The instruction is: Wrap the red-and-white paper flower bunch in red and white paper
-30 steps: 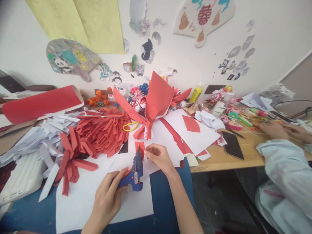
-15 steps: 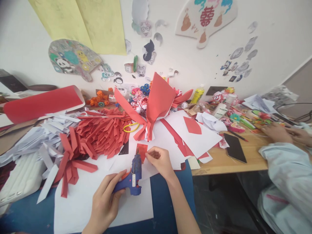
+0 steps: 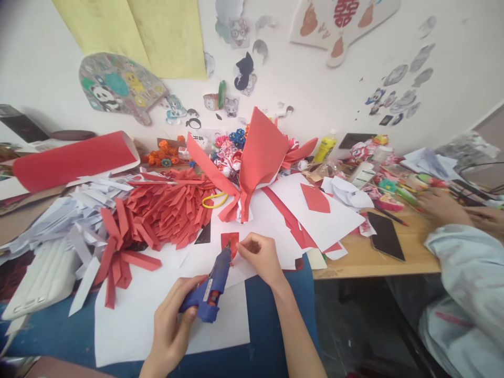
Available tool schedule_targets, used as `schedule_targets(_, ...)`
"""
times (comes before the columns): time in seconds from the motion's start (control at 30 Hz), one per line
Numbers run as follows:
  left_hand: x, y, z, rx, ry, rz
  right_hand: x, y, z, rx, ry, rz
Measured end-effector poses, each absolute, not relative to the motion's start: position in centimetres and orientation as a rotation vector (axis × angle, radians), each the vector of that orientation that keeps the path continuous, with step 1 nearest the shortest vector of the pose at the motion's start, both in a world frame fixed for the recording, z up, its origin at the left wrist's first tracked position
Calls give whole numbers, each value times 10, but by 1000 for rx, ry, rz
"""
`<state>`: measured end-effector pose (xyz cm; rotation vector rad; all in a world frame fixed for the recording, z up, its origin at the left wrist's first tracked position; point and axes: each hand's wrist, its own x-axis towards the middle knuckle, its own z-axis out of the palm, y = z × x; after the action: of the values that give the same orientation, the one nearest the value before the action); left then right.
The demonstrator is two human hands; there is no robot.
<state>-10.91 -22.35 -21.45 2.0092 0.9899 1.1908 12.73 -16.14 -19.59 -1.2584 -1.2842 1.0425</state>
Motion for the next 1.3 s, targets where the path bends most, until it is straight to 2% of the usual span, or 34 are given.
schedule_targets(1.3, -105, -224, -217, 1963, 1074, 1217, 130, -166, -193, -1229, -1379, 1026)
